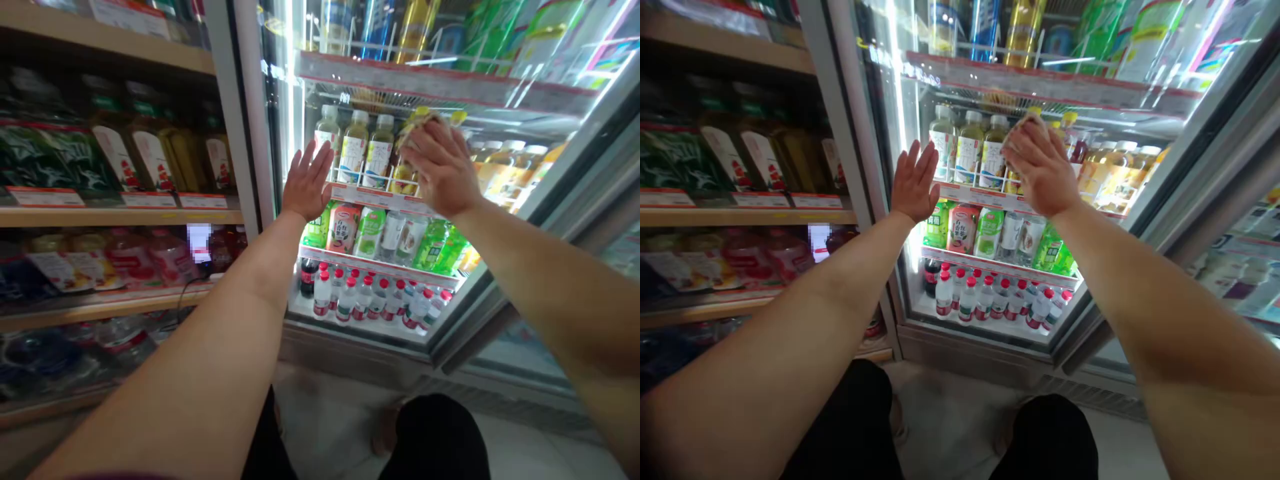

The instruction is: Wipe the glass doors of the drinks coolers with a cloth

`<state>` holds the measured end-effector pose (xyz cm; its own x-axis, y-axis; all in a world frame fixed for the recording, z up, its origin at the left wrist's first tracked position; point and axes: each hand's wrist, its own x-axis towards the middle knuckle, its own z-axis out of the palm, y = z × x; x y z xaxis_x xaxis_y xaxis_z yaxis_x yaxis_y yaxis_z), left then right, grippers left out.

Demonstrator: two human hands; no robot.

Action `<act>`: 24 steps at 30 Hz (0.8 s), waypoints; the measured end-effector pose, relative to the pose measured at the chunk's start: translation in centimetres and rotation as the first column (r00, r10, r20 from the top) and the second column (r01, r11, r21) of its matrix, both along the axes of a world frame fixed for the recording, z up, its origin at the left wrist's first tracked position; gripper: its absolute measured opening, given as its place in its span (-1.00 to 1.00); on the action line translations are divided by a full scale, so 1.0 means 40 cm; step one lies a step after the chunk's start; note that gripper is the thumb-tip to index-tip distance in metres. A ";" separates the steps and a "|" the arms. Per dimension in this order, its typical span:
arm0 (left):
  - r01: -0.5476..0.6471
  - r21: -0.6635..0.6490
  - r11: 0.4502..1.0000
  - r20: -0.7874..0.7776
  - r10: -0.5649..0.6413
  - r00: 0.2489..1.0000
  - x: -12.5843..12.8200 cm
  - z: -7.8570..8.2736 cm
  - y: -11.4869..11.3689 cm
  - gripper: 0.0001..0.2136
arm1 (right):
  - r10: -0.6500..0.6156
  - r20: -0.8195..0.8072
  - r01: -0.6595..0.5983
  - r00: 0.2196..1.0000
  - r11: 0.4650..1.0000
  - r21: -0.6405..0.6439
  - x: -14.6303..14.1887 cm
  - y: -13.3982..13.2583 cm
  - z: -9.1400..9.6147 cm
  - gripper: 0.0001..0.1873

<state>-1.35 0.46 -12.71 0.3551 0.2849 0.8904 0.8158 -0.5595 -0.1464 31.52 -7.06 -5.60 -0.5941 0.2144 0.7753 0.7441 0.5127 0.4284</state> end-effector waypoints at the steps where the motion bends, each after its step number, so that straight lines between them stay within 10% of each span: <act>1: 0.000 -0.002 1.000 0.002 0.000 1.000 0.000 -0.001 0.003 -0.20 | -0.012 -0.012 0.013 1.000 1.000 0.016 0.003 -0.002 -0.018 -0.54; 5: 0.049 0.000 0.999 0.011 -0.049 0.999 0.000 -0.003 0.014 -0.24 | -0.009 0.168 0.030 0.986 0.992 -0.123 0.019 -0.022 -0.083 -0.54; 8: 0.047 -0.027 0.999 0.037 -0.046 0.998 0.001 0.000 0.012 -0.13 | 0.010 0.313 0.050 0.950 0.982 -0.183 0.042 -0.031 -0.036 -0.55; 14: 0.035 -0.094 0.995 0.041 -0.031 0.999 0.003 0.004 0.008 -0.23 | -0.093 -0.142 0.114 0.985 0.983 0.144 0.086 -0.010 0.002 -0.50; 19: 0.064 -0.064 0.996 0.057 -0.060 0.997 -0.002 0.003 0.004 -0.22 | -0.063 0.139 0.058 0.988 0.997 0.041 0.097 -0.029 -0.088 -0.53; 24: 0.060 -0.036 0.998 0.050 -0.058 0.997 0.000 -0.006 0.028 -0.26 | -0.084 0.075 0.081 0.994 0.995 0.054 0.138 -0.042 0.003 -0.54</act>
